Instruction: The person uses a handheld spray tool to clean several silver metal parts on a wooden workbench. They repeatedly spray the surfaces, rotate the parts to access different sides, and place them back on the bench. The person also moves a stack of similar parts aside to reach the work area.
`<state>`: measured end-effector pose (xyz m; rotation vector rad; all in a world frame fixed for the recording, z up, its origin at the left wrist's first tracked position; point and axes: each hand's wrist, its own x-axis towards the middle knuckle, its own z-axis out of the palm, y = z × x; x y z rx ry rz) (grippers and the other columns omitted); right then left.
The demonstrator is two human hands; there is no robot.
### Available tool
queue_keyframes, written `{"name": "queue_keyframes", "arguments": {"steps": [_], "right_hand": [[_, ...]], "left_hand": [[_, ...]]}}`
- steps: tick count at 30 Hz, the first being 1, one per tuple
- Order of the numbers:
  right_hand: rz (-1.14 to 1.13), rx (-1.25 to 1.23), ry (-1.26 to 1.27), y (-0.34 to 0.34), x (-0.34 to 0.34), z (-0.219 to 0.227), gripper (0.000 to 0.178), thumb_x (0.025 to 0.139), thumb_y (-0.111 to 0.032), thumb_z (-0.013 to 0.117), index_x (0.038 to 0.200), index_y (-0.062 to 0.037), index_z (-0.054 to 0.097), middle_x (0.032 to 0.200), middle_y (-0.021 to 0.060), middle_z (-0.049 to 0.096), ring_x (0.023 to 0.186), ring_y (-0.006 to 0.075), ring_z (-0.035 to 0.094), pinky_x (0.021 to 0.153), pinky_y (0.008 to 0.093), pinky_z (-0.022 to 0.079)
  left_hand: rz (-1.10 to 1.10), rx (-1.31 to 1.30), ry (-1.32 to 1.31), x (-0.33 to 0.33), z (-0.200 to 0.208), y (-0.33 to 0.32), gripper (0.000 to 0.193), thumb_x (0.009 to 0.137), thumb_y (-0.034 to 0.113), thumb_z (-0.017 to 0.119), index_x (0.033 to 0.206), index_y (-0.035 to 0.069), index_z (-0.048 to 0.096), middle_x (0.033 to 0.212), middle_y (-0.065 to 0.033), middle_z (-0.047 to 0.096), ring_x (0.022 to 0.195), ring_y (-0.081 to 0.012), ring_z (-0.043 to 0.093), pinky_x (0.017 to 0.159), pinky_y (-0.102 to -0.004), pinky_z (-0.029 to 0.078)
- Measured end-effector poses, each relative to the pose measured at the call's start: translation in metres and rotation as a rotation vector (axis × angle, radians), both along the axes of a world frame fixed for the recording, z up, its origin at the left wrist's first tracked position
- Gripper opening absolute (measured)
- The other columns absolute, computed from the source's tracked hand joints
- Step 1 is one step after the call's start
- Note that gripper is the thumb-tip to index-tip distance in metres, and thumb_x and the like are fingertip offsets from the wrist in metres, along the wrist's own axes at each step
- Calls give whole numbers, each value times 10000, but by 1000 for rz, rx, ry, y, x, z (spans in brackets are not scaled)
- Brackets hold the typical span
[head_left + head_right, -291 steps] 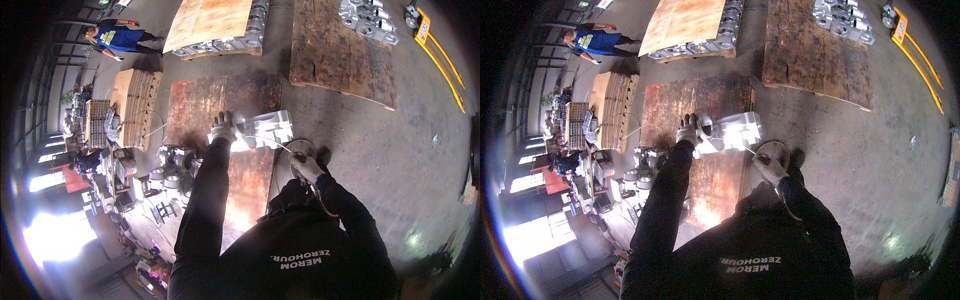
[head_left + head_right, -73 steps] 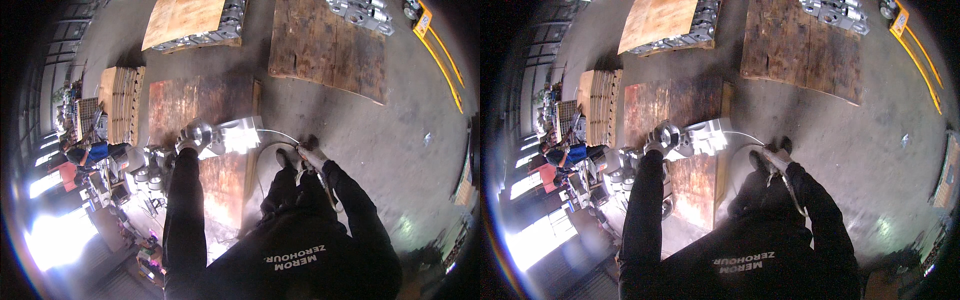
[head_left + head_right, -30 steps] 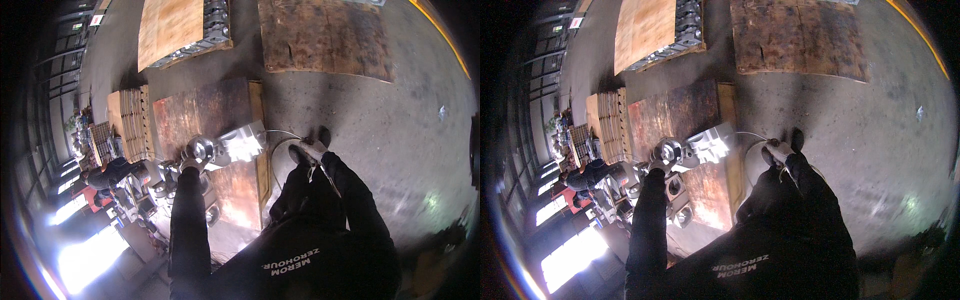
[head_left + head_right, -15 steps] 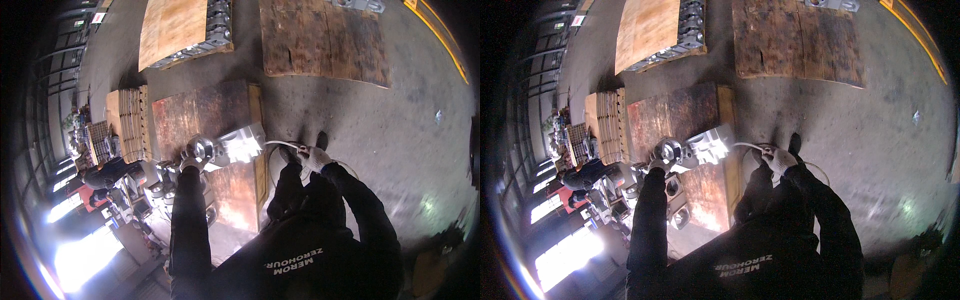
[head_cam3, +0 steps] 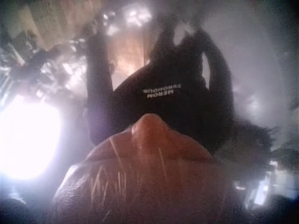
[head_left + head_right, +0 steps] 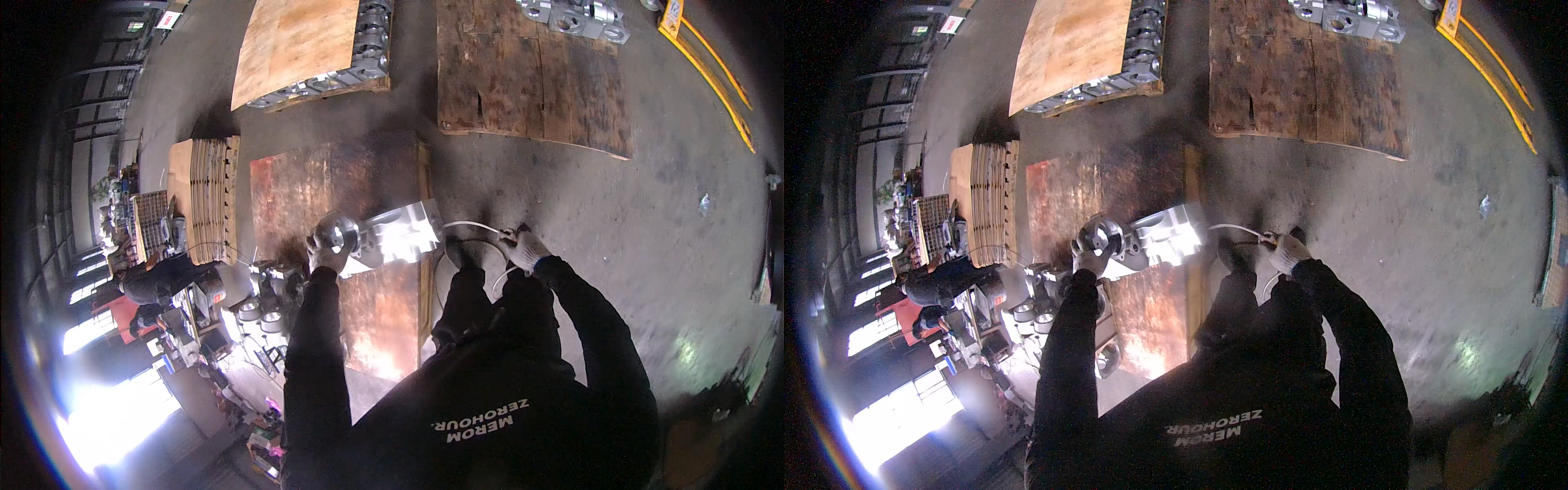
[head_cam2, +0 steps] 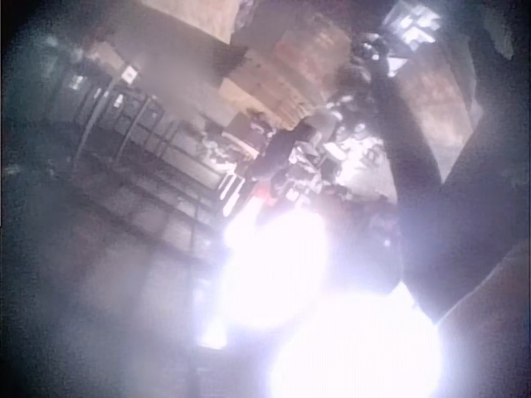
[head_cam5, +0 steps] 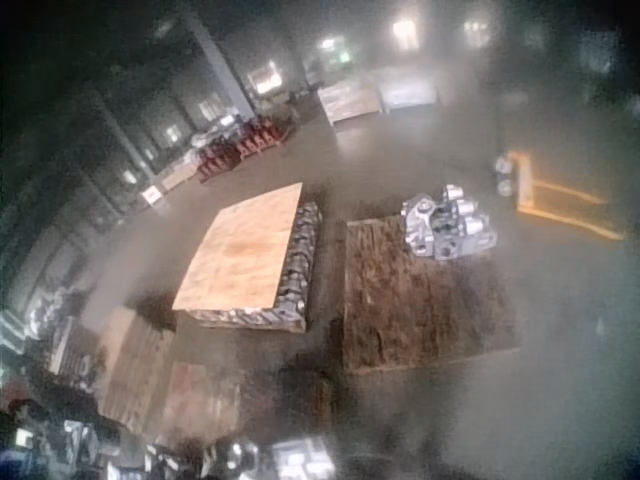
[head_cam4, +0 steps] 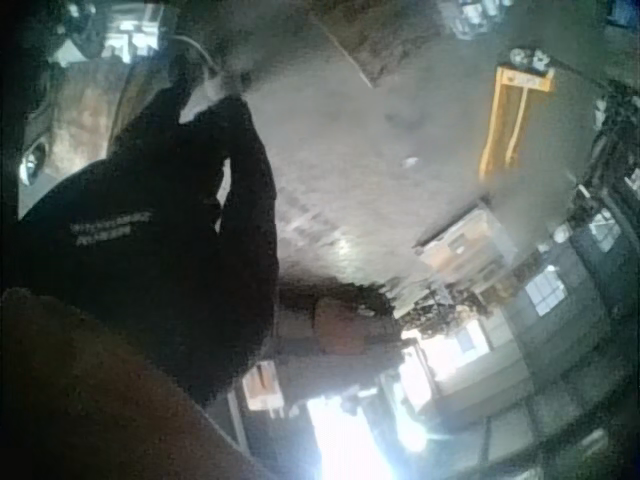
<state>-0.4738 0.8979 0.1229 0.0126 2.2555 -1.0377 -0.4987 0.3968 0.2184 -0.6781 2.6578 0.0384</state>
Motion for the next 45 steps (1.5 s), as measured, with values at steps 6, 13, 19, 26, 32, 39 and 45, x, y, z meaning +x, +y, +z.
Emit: {"name": "queue_keyframes", "arguments": {"steps": [6, 13, 19, 26, 32, 39, 45], "right_hand": [[-299, -220, -380, -3, -3, 51, 355, 972, -335, 606, 1159, -34, 628, 887, 161, 702, 774, 272, 701, 709, 388, 557], [-643, -257, -315, 22, 86, 8, 384, 980, -436, 600, 905, -69, 686, 592, 54, 569, 442, 184, 535, 435, 371, 442], [-734, -415, -412, 11, 144, 64, 324, 975, -404, 619, 1106, -109, 633, 581, -12, 487, 386, 119, 463, 362, 314, 426], [-152, -150, 39, -51, 58, 95, 337, 999, -271, 603, 1244, -40, 619, 862, 78, 695, 668, 161, 632, 633, 327, 533], [83, 13, 450, -116, -12, 137, 289, 959, -247, 646, 1141, -23, 664, 1148, 224, 680, 1050, 296, 685, 870, 358, 538], [545, 382, 422, -304, -100, 160, 481, 1005, -406, 521, 1310, -35, 498, 844, 201, 703, 773, 367, 706, 642, 464, 550], [826, 623, 520, -425, -140, 135, 460, 990, -436, 517, 1221, -38, 520, 832, 203, 710, 763, 356, 716, 624, 481, 550]], "left_hand": [[466, 301, 598, 14, -23, -61, 844, 905, 647, 582, 1475, 54, 393, 1356, -318, 508, 1223, -437, 540, 1024, -476, 453], [412, 297, 321, -24, -45, -87, 697, 943, 606, 521, 1307, 11, 505, 1213, -305, 577, 1107, -439, 591, 933, -487, 474], [219, 263, 97, -83, -49, -88, 639, 975, 571, 468, 1163, -25, 601, 1090, -295, 637, 1008, -441, 634, 855, -496, 493], [-95, 442, 319, -46, -97, -124, 610, 984, 543, 498, 1046, -33, 689, 980, -280, 682, 897, -414, 666, 779, -482, 507], [183, 540, 182, -17, -78, -164, 813, 959, 713, 375, 906, -23, 717, 750, -202, 677, 758, -315, 665, 735, -458, 492], [126, 308, 107, 13, -127, -264, 710, 961, 683, 346, 1010, 95, 742, 1030, -213, 706, 989, -392, 679, 849, -510, 519], [132, 107, 91, 28, -131, -234, 563, 945, 565, 472, 1274, 135, 627, 1292, -193, 621, 1281, -366, 525, 1081, -475, 403]]}}
